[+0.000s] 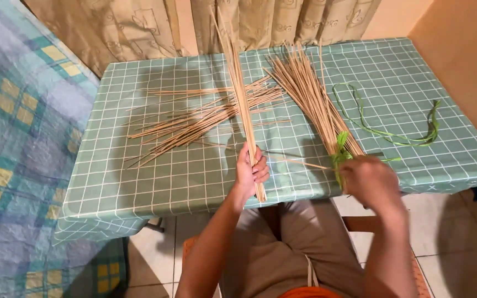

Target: The person is picking up thin wooden sticks from a table and aligning them into a neat bundle.

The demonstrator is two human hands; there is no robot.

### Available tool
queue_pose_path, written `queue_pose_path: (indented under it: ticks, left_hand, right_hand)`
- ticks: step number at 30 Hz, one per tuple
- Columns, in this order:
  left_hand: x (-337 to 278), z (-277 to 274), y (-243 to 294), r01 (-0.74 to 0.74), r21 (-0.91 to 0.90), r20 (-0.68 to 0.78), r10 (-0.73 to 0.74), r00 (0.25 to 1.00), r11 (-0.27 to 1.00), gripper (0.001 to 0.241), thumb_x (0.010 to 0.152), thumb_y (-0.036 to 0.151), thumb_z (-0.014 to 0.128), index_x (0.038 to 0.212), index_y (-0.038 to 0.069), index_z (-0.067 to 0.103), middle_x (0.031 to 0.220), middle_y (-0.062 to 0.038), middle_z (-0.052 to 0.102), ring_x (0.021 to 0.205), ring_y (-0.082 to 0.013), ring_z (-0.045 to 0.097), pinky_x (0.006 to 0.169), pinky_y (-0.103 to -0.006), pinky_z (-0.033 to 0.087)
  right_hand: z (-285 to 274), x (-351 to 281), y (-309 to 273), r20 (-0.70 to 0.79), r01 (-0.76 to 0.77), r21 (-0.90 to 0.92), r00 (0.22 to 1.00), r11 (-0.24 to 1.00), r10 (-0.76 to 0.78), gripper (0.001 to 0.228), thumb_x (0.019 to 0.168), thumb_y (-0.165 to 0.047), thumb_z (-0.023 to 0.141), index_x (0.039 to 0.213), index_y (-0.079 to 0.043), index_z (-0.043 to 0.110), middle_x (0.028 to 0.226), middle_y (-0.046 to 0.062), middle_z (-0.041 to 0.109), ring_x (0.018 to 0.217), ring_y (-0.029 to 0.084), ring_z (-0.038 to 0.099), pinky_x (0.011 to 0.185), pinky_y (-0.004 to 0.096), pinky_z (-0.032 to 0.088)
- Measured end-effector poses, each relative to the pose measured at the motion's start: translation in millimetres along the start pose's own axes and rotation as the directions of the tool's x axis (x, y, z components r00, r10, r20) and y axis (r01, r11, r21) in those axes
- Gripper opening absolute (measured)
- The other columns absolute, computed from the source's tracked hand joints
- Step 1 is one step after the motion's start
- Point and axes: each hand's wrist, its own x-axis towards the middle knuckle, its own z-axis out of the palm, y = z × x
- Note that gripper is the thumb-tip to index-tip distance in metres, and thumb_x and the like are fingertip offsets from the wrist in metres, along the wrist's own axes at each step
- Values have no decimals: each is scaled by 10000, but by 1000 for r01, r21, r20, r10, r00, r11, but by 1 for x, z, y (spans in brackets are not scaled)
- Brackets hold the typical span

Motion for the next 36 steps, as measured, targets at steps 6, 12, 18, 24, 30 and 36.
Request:
queue_pose_path:
  ticks: [6, 12, 18, 24, 30, 36]
  left_hand:
    - [-12, 26, 12, 31, 37, -56, -29, 998, 999, 560, 978, 648, 432, 687, 170, 413, 473, 55, 218, 353, -69, 157, 311, -237, 114]
    - [-14, 33, 14, 45, 77, -80, -39, 996, 996, 569, 994, 639, 402, 675, 168, 413, 472, 47, 215, 355, -75, 155, 313, -232, 113]
    - [-2, 9, 3, 98, -9, -3, -98, 995, 995, 552, 951, 658, 448, 674, 182, 402, 468, 66, 203, 333, -64, 164, 282, -220, 112]
    - [-1, 6, 3, 101, 87, -97, -92, 991, 991, 605, 972, 740, 374, 713, 194, 399, 473, 57, 190, 300, -69, 208, 261, -212, 226]
    - [-3, 9, 3, 102, 165, -179, -72, 981, 981, 629, 985, 756, 335, 722, 189, 398, 480, 53, 166, 302, -100, 191, 261, -237, 224]
    - [1, 7, -11, 47, 284, -153, -3, 988, 958, 719, 941, 831, 333, 989, 149, 555, 528, 75, 174, 318, -58, 226, 272, -198, 260]
  right_hand:
    - [26, -11, 63, -423, -111, -329, 905, 938, -42, 153, 935, -224, 699, 877, -325, 798, 801, -65, 713, 730, 278, 653, 518, 402, 480]
    - [14, -21, 66, -289, -300, -224, 929, 927, 231, 298, 891, -226, 607, 1033, -409, 795, 966, -65, 769, 955, 268, 702, 838, 426, 542]
    - [9, -17, 83, -214, -277, 68, 934, 958, 285, 352, 789, -123, 678, 1056, -297, 828, 1050, 1, 790, 899, 292, 731, 763, 427, 575]
    - [25, 13, 37, -154, -125, 448, 965, 885, 214, 231, 836, -91, 729, 1036, -173, 811, 910, 149, 763, 946, 448, 713, 850, 514, 568]
    - [39, 20, -51, -112, 6, 918, 963, 397, 244, 193, 803, 11, 719, 904, -116, 824, 755, 79, 764, 728, 178, 708, 695, 360, 606]
    - [111, 25, -122, -16, 28, 997, 982, -65, 186, 159, 844, 136, 698, 960, 57, 774, 706, 153, 674, 481, 186, 655, 394, 318, 604]
